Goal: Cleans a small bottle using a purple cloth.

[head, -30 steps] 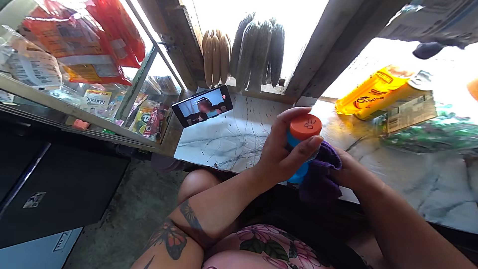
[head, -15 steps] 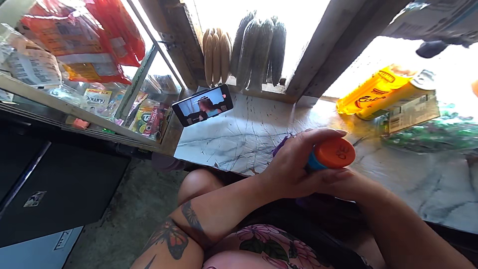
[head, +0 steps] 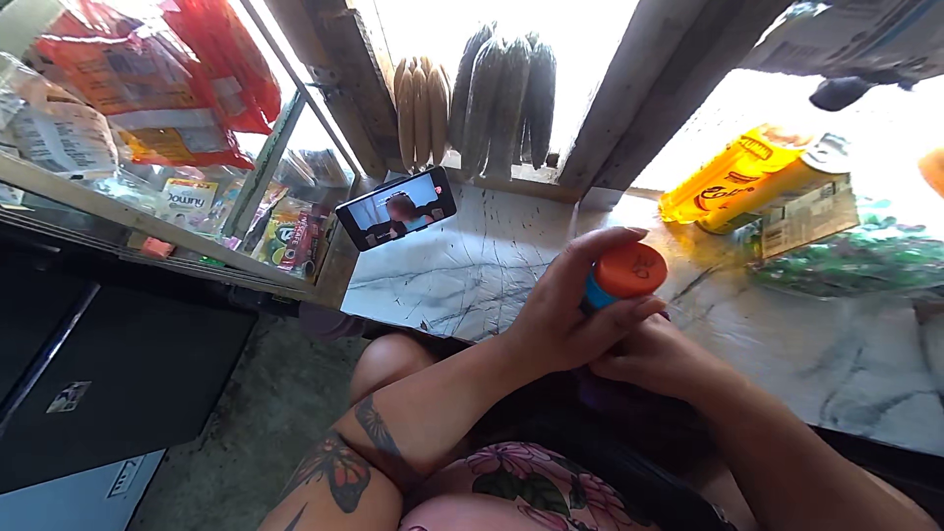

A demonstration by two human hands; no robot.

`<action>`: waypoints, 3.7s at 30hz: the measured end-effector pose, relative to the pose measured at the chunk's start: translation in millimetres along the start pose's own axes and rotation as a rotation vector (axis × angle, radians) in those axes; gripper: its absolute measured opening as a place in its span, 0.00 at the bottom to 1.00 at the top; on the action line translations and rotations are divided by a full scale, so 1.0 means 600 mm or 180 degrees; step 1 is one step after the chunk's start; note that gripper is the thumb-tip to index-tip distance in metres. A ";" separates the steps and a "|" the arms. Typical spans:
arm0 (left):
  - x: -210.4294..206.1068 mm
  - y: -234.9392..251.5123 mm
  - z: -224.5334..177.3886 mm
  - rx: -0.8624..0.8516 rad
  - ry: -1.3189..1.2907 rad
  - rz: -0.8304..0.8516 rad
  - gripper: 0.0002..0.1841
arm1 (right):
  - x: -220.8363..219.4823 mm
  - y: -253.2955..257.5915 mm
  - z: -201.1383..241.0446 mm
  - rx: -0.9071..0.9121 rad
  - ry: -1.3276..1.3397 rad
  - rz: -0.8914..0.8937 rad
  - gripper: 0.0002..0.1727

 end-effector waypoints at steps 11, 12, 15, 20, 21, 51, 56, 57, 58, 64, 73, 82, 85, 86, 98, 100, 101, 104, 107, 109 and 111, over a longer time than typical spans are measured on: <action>0.013 0.004 0.009 0.0112 -0.0031 -0.0118 0.24 | 0.011 0.010 0.001 0.0239 -0.0435 0.0128 0.40; 0.014 0.005 0.010 0.0132 -0.0062 -0.0120 0.24 | 0.012 0.010 0.001 0.0263 -0.0476 0.0150 0.39; 0.015 0.006 0.013 0.0190 -0.0116 -0.0130 0.24 | 0.016 0.011 -0.002 0.0252 -0.0514 0.0250 0.39; 0.018 0.008 0.016 0.0259 -0.0174 -0.0142 0.24 | 0.023 0.013 -0.005 0.0380 -0.0481 0.0284 0.38; 0.019 0.009 0.018 0.0290 -0.0223 -0.0146 0.24 | 0.024 0.014 -0.006 0.0412 -0.0456 0.0285 0.37; 0.034 0.012 0.028 0.0492 -0.0180 -0.0367 0.24 | 0.024 0.014 -0.006 0.0756 -0.0543 -0.0103 0.37; 0.057 -0.005 0.059 0.1329 -0.0114 -0.0616 0.25 | 0.014 0.009 -0.005 0.0696 -0.0867 -0.0409 0.39; 0.063 -0.009 0.066 0.1482 -0.0121 -0.0721 0.26 | 0.012 0.009 -0.002 0.0729 -0.0941 -0.0464 0.38; 0.068 -0.013 0.072 0.1610 -0.0119 -0.0818 0.26 | 0.010 0.009 0.001 0.0771 -0.1007 -0.0519 0.37; 0.076 -0.026 0.078 0.1909 -0.0155 -0.1071 0.26 | 0.004 0.007 0.016 0.0892 -0.1303 -0.0779 0.34; 0.057 -0.018 0.046 0.1365 -0.0279 -0.1023 0.28 | 0.004 -0.004 0.041 0.1017 -0.1453 -0.1041 0.27; 0.052 -0.015 0.042 0.1286 -0.0229 -0.0931 0.28 | 0.007 -0.005 0.031 0.0833 -0.1222 -0.0963 0.27; 0.048 -0.013 0.039 0.1181 -0.0243 -0.0887 0.29 | 0.007 -0.009 0.028 0.0812 -0.1180 -0.0967 0.25; 0.047 -0.012 0.037 0.1135 -0.0284 -0.0889 0.29 | 0.008 -0.012 0.027 0.0847 -0.1181 -0.0997 0.24; -0.007 -0.010 -0.010 0.0087 0.0292 0.0022 0.28 | 0.028 -0.008 0.028 0.0596 -0.0739 -0.0445 0.42; -0.022 -0.013 -0.024 -0.0153 0.0472 0.0208 0.26 | 0.030 -0.012 0.033 0.0560 -0.0636 -0.0215 0.32; -0.027 -0.014 -0.028 -0.0218 0.0524 0.0290 0.25 | 0.031 -0.013 0.037 0.0546 -0.0559 -0.0134 0.28; -0.028 -0.010 -0.027 -0.0276 0.0406 0.0318 0.23 | 0.034 -0.015 0.050 0.0776 -0.0560 -0.0064 0.26; -0.027 -0.009 -0.026 -0.0271 0.0343 0.0299 0.23 | 0.037 -0.018 0.058 0.0928 -0.0455 0.0007 0.24; -0.027 -0.008 -0.026 -0.0281 0.0346 0.0293 0.23 | 0.039 -0.019 0.071 0.0971 -0.0416 0.0070 0.22; -0.027 -0.008 -0.026 -0.0287 0.0338 0.0306 0.23 | 0.042 -0.018 0.078 0.1069 -0.0313 0.0108 0.20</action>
Point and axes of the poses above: each hand's wrist, its own y-axis towards the middle knuckle, its own x-axis out of the back of the hand, z = x × y, the point moved 9 cm from there along y, towards the middle knuckle, and after that the axes turned 10 degrees about y, right-handed, at the moved point
